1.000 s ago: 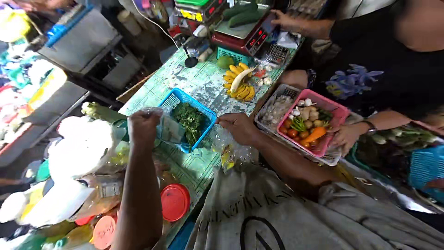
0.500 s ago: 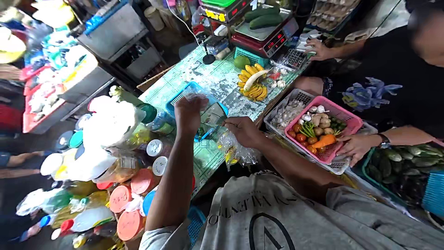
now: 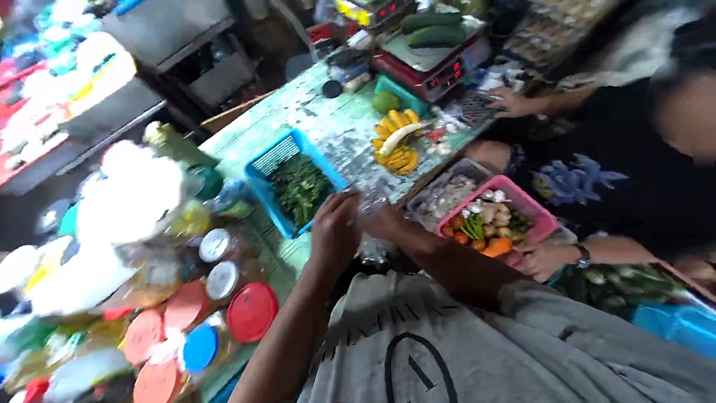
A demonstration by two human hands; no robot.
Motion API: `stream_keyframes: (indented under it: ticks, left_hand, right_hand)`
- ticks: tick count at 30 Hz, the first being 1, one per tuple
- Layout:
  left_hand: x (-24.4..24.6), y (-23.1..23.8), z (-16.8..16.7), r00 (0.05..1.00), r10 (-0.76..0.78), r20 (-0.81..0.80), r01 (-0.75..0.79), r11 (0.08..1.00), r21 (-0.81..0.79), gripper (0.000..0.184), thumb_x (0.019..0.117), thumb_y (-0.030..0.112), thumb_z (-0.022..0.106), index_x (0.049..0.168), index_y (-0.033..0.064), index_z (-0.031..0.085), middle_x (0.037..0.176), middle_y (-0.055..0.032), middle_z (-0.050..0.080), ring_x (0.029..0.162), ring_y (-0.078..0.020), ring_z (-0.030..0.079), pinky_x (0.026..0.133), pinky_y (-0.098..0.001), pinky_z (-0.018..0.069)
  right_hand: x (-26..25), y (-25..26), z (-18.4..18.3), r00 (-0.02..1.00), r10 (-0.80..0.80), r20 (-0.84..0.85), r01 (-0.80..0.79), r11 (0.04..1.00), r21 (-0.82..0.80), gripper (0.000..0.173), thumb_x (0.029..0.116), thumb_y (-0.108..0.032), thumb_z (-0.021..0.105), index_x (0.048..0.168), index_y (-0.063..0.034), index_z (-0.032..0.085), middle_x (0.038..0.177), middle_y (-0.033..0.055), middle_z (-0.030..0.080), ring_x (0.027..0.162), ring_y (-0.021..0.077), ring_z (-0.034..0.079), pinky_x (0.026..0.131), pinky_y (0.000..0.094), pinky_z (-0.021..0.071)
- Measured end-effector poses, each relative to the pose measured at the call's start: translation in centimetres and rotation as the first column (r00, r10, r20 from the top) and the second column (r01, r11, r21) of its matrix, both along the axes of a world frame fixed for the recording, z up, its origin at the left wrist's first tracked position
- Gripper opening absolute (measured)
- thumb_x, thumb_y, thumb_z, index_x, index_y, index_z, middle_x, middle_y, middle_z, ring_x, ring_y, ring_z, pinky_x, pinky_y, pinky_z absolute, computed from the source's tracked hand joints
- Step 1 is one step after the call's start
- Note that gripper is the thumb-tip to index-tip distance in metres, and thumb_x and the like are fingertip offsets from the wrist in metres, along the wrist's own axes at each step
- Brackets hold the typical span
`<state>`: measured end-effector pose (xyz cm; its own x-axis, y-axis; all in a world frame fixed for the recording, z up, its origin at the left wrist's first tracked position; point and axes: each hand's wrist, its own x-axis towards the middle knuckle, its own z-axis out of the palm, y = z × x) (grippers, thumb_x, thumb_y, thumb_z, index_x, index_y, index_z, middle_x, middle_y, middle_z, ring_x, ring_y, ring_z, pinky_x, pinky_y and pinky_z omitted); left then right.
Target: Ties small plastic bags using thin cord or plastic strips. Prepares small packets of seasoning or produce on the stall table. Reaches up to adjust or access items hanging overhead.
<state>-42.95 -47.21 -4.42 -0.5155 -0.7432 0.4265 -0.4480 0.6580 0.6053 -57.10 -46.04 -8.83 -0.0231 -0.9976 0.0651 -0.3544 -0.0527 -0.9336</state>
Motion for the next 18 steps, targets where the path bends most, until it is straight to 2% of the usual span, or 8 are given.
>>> stream_keyframes:
  ticks: [2, 3, 5, 6, 8, 11, 14, 18]
  left_hand:
    - [0.6, -0.1, 0.4, 0.970, -0.054, -0.237, 0.101, 0.977, 0.188, 0.026, 0.0954, 0.017, 0.068, 0.113, -0.0013, 0.072, 0.111, -0.0089, 0.074, 0.103, -0.0170, 0.072, 0.093, -0.0384, 0.0607]
    - [1.0, -0.5, 0.5, 0.929, -0.062, -0.364, 0.168, 0.949, 0.268, 0.036, 0.1001, 0.028, 0.064, 0.120, -0.0012, 0.068, 0.109, -0.0068, 0.075, 0.099, -0.0165, 0.072, 0.090, -0.0383, 0.0615]
    - [1.0, -2.1, 0.7, 0.879, 0.044, -0.474, 0.136, 0.931, 0.340, 0.040, 0.1050, 0.036, 0.056, 0.124, 0.0013, 0.066, 0.095, -0.0008, 0.075, 0.084, -0.0130, 0.073, 0.079, -0.0348, 0.0628]
    - [0.5, -3.0, 0.9, 0.895, 0.116, -0.430, 0.049, 0.934, 0.354, 0.033, 0.1055, 0.026, 0.054, 0.121, -0.0009, 0.065, 0.090, 0.0011, 0.073, 0.078, -0.0091, 0.071, 0.074, -0.0300, 0.0624]
    - [-0.8, -4.5, 1.7, 0.953, 0.225, -0.205, -0.140, 0.922, 0.361, 0.023, 0.1019, 0.015, 0.059, 0.113, -0.0017, 0.070, 0.088, -0.0001, 0.071, 0.074, -0.0033, 0.066, 0.069, -0.0222, 0.0571]
    - [-2.8, -6.3, 3.2, 0.967, 0.246, 0.061, -0.254, 0.937, 0.239, 0.015, 0.0976, 0.017, 0.067, 0.100, 0.0051, 0.076, 0.089, -0.0002, 0.070, 0.074, -0.0013, 0.062, 0.069, -0.0203, 0.0528]
    - [-4.4, -7.0, 4.0, 0.967, 0.223, 0.119, -0.245, 0.945, 0.217, 0.013, 0.0964, 0.017, 0.069, 0.094, 0.0058, 0.075, 0.085, 0.0007, 0.068, 0.070, -0.0025, 0.061, 0.067, -0.0232, 0.0519]
    - [-5.8, -7.1, 4.0, 0.984, 0.177, 0.014, -0.178, 0.975, 0.137, 0.011, 0.0937, 0.014, 0.070, 0.089, 0.0053, 0.075, 0.085, 0.0021, 0.069, 0.075, 0.0009, 0.063, 0.070, -0.0184, 0.0529]
  right_hand:
    - [-1.5, -0.6, 0.3, 0.999, 0.032, 0.033, -0.031, 0.999, -0.021, 0.034, 0.0873, -0.003, 0.073, 0.120, 0.0055, 0.067, 0.112, 0.0171, 0.072, 0.107, 0.0204, 0.068, 0.100, 0.0394, 0.0546]
    - [-2.2, -1.0, 0.5, 0.998, 0.050, 0.039, -0.049, 0.998, -0.024, 0.032, 0.0873, -0.001, 0.072, 0.118, 0.0054, 0.068, 0.110, 0.0175, 0.072, 0.105, 0.0212, 0.069, 0.099, 0.0401, 0.0549]
    - [-3.2, -1.9, 1.0, 0.995, 0.096, 0.023, -0.095, 0.995, -0.027, 0.025, 0.0892, -0.002, 0.068, 0.113, 0.0049, 0.069, 0.105, 0.0179, 0.073, 0.101, 0.0240, 0.070, 0.095, 0.0448, 0.0560]
    - [-3.6, -2.3, 1.1, 0.993, 0.115, 0.017, -0.114, 0.993, -0.042, 0.019, 0.0926, -0.002, 0.064, 0.109, 0.0050, 0.071, 0.101, 0.0179, 0.073, 0.097, 0.0252, 0.070, 0.092, 0.0467, 0.0565]
    - [-4.0, -2.7, 1.2, 0.990, 0.138, 0.036, -0.134, 0.987, -0.088, 0.018, 0.0992, -0.003, 0.057, 0.105, 0.0047, 0.072, 0.098, 0.0175, 0.073, 0.095, 0.0255, 0.071, 0.090, 0.0473, 0.0567]
    - [-5.3, -3.3, 1.2, 0.991, 0.121, 0.055, -0.111, 0.981, -0.157, 0.016, 0.0972, -0.001, 0.058, 0.102, 0.0050, 0.072, 0.097, 0.0175, 0.072, 0.094, 0.0254, 0.070, 0.089, 0.0461, 0.0568]
    - [-6.5, -3.0, 1.9, 0.995, 0.102, 0.010, -0.100, 0.991, -0.087, 0.019, 0.0901, 0.001, 0.068, 0.109, 0.0051, 0.071, 0.103, 0.0185, 0.073, 0.101, 0.0266, 0.070, 0.094, 0.0462, 0.0559]
    - [-8.7, -2.9, 3.0, 0.988, 0.148, -0.039, -0.150, 0.987, -0.052, 0.025, 0.0887, -0.001, 0.070, 0.113, 0.0049, 0.070, 0.107, 0.0185, 0.073, 0.103, 0.0254, 0.070, 0.096, 0.0448, 0.0551]
